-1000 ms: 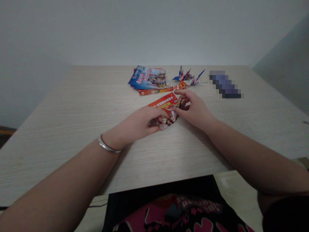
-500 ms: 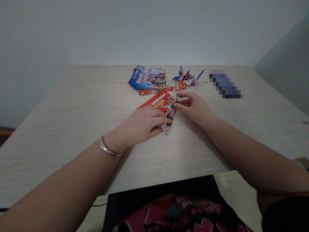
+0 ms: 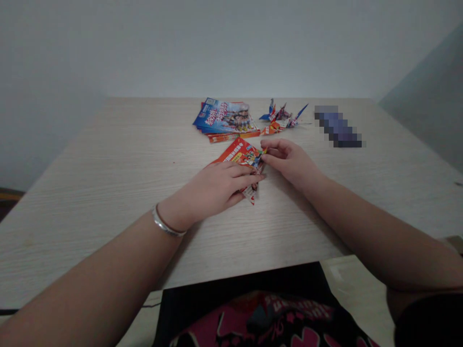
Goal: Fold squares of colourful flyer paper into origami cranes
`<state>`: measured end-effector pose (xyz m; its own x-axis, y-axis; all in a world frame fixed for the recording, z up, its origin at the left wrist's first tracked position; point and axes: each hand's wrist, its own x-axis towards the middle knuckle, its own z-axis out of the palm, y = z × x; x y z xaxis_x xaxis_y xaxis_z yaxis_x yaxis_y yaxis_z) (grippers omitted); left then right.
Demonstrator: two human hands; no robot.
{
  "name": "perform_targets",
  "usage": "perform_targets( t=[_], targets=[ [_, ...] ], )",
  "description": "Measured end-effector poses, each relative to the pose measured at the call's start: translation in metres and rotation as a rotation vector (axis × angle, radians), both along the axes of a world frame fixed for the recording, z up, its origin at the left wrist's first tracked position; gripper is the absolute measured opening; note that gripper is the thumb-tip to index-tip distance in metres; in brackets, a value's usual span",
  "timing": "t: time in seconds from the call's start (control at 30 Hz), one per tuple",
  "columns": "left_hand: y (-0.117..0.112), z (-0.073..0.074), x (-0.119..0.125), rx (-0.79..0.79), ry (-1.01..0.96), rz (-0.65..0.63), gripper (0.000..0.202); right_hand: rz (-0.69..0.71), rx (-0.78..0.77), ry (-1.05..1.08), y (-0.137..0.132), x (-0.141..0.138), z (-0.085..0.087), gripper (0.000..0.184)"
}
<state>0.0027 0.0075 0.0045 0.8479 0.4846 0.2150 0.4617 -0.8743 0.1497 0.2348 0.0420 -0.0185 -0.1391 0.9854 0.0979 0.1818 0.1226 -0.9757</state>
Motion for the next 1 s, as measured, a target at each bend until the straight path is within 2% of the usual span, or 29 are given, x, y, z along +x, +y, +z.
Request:
perform_targets(
  t=[0.13,0.33,0.47,0.57,0.73,0.87,1.0],
  targets=[
    [-0.005,0.004,0.004,-0.04,0.018,0.083,0.042,-0.011,0.004,0.066,0.0,-0.002,-0.003,0.03],
    [-0.006,0.001,0.003,-0.099,-0.059,0.18,0.044,-0.034,0.001,-0.004,0.0,0.001,-0.002,0.027],
    [-0.001,0.002,0.001,-0.071,0.043,0.108,0.037,-0.007,-0.015,0.042,0.001,0.002,-0.005,0.03],
    [-0.001,0.006,0.001,-0.02,0.091,0.066,0.04,-0.016,-0.039,0.022,0.001,0.001,-0.004,0.033],
    [-0.006,0.012,0.002,0.045,0.145,0.13,0.038,-0.028,-0.047,-0.088,-0.002,-0.002,0.003,0.026],
    [-0.008,0.012,0.001,-0.006,0.135,0.108,0.04,-0.011,-0.079,-0.114,-0.005,-0.003,0.008,0.019],
    [-0.007,0.007,-0.001,-0.015,0.136,0.1,0.055,-0.035,-0.04,-0.137,-0.004,0.0,0.007,0.018]
  ],
)
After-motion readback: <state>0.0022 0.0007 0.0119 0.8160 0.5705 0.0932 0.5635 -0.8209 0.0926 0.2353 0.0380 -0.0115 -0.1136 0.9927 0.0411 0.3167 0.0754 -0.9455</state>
